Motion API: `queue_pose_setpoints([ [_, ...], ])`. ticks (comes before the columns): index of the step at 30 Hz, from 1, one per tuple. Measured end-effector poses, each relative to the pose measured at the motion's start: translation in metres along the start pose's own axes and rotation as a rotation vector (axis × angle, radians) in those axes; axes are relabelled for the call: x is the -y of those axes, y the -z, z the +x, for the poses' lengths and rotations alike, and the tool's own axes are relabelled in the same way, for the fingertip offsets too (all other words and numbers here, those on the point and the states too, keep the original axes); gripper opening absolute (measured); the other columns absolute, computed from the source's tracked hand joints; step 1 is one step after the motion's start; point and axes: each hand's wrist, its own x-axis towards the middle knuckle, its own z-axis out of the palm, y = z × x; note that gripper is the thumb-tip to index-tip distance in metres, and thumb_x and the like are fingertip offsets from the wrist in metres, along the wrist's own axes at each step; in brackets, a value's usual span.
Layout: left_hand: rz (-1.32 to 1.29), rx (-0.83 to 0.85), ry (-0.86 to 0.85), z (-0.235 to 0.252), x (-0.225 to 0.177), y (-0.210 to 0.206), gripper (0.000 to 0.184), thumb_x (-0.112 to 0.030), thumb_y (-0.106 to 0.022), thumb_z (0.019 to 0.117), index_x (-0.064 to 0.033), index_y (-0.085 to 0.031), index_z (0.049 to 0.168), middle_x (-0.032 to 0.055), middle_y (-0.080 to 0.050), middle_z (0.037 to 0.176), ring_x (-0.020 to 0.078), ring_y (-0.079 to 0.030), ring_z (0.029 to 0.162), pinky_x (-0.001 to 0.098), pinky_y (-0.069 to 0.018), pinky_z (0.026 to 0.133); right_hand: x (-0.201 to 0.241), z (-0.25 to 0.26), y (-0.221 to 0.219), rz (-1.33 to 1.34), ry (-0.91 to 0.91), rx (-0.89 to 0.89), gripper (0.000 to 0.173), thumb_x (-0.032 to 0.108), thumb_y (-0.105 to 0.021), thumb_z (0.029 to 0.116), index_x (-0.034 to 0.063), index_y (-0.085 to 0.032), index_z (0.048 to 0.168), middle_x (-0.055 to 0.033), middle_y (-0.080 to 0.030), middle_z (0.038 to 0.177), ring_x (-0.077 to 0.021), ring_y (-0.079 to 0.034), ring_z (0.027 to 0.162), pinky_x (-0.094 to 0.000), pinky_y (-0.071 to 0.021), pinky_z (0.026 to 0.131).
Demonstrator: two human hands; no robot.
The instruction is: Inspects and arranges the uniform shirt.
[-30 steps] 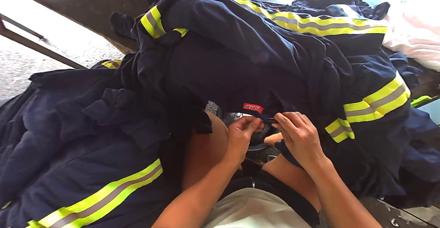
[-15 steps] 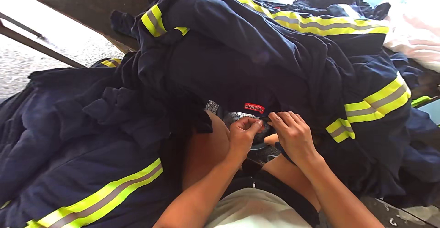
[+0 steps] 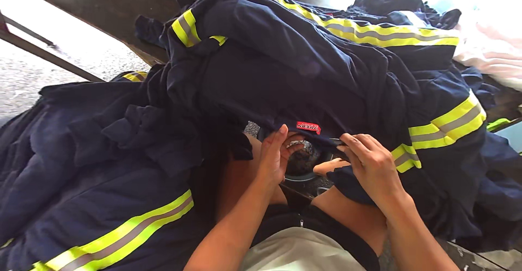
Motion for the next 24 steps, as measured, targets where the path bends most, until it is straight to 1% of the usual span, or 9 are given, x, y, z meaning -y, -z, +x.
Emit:
queue_pose_setpoints([
  [1,0.015,-0.003,-0.001,-0.001,-0.002,-0.002,0.024,-0.015,-0.042,0.1070,-0.0007,-0.062,0.106,0.0118,-0.074,0.094,0.0195,-0.074,0.086,0.0346,-0.0614,0.079,0.001,0.001,-0.002,0.006,0.006,0.002,0.025,0.017,-0.058,0.1024,0.0014,-0.075,0.111,-0.0155,-0.073,0.095,-0.0293,-0.071,0.091,-0.0385,-0.0581,0.083],
  [3,0.054,-0.083,-0.004,-0.003,-0.008,-0.010,0.015,-0.005,-0.049,0.1055,0.0014,-0.062,0.101,0.0115,-0.073,0.089,0.0188,-0.074,0.081,0.0334,-0.0619,0.077,0.004,0.003,-0.006,0.013,0.004,0.011,0.025,0.017,-0.058,0.1025,0.0015,-0.075,0.112,-0.0154,-0.073,0.095,-0.0294,-0.071,0.090,-0.0389,-0.0581,0.082],
  [5,0.045,-0.129,-0.008,-0.005,-0.012,-0.015,0.013,0.001,-0.049,0.1036,0.0039,-0.061,0.100,0.0129,-0.073,0.087,0.0193,-0.074,0.078,0.0334,-0.0621,0.077,0.008,0.007,-0.007,0.016,-0.003,0.002,0.026,0.019,-0.058,0.1023,0.0015,-0.075,0.113,-0.0157,-0.073,0.098,-0.0290,-0.072,0.090,-0.0394,-0.0586,0.082],
  [7,0.026,-0.122,-0.023,-0.006,-0.015,-0.016,0.017,0.001,-0.045,0.1045,0.0035,-0.060,0.097,0.0135,-0.073,0.086,0.0200,-0.074,0.078,0.0343,-0.0622,0.078,0.013,0.012,-0.009,0.035,-0.014,-0.021,0.027,0.021,-0.059,0.1022,0.0020,-0.074,0.115,-0.0159,-0.073,0.103,-0.0273,-0.072,0.093,-0.0384,-0.0584,0.085],
  [10,0.023,-0.102,-0.046,-0.010,-0.016,-0.015,0.021,0.001,-0.043,0.1052,0.0035,-0.061,0.094,0.0147,-0.073,0.086,0.0213,-0.074,0.080,0.0354,-0.0620,0.080,0.021,0.020,-0.016,0.089,-0.010,-0.070,0.026,0.020,-0.062,0.1007,0.0019,-0.074,0.115,-0.0163,-0.072,0.109,-0.0259,-0.071,0.096,-0.0363,-0.0583,0.086],
  [14,0.040,-0.069,-0.060,-0.012,-0.018,-0.014,0.026,-0.001,-0.040,0.1059,0.0040,-0.063,0.093,0.0146,-0.074,0.087,0.0212,-0.074,0.082,0.0355,-0.0614,0.082,0.029,0.032,-0.028,0.126,-0.006,-0.090,0.026,0.020,-0.064,0.0996,0.0015,-0.075,0.114,-0.0163,-0.071,0.106,-0.0253,-0.071,0.093,-0.0360,-0.0588,0.083],
  [17,0.083,-0.050,-0.116,-0.012,-0.017,-0.013,0.029,0.001,-0.041,0.1046,0.0026,-0.064,0.088,0.0129,-0.075,0.085,0.0194,-0.074,0.081,0.0345,-0.0614,0.082,0.031,0.037,-0.031,0.140,-0.023,-0.081,0.025,0.019,-0.065,0.0988,0.0013,-0.075,0.113,-0.0157,-0.071,0.105,-0.0243,-0.071,0.090,-0.0355,-0.0593,0.080],
  [21,0.149,-0.031,-0.177,-0.011,-0.014,-0.009,0.028,0.002,-0.043,0.1035,0.0016,-0.065,0.087,0.0105,-0.075,0.085,0.0177,-0.074,0.083,0.0330,-0.0608,0.084,0.032,0.041,-0.032,0.174,-0.046,-0.059,0.024,0.019,-0.066,0.0984,0.0014,-0.075,0.112,-0.0139,-0.071,0.105,-0.0217,-0.071,0.089,-0.0341,-0.0597,0.078],
  [24,0.170,-0.035,-0.196,-0.010,-0.013,-0.009,0.028,0.002,-0.044,0.1026,0.0009,-0.066,0.086,0.0094,-0.075,0.083,0.0163,-0.074,0.081,0.0321,-0.0608,0.083,0.032,0.043,-0.033,0.204,-0.052,-0.042,0.023,0.018,-0.067,0.0978,0.0015,-0.075,0.112,-0.0134,-0.071,0.105,-0.0201,-0.071,0.088,-0.0329,-0.0600,0.077],
])
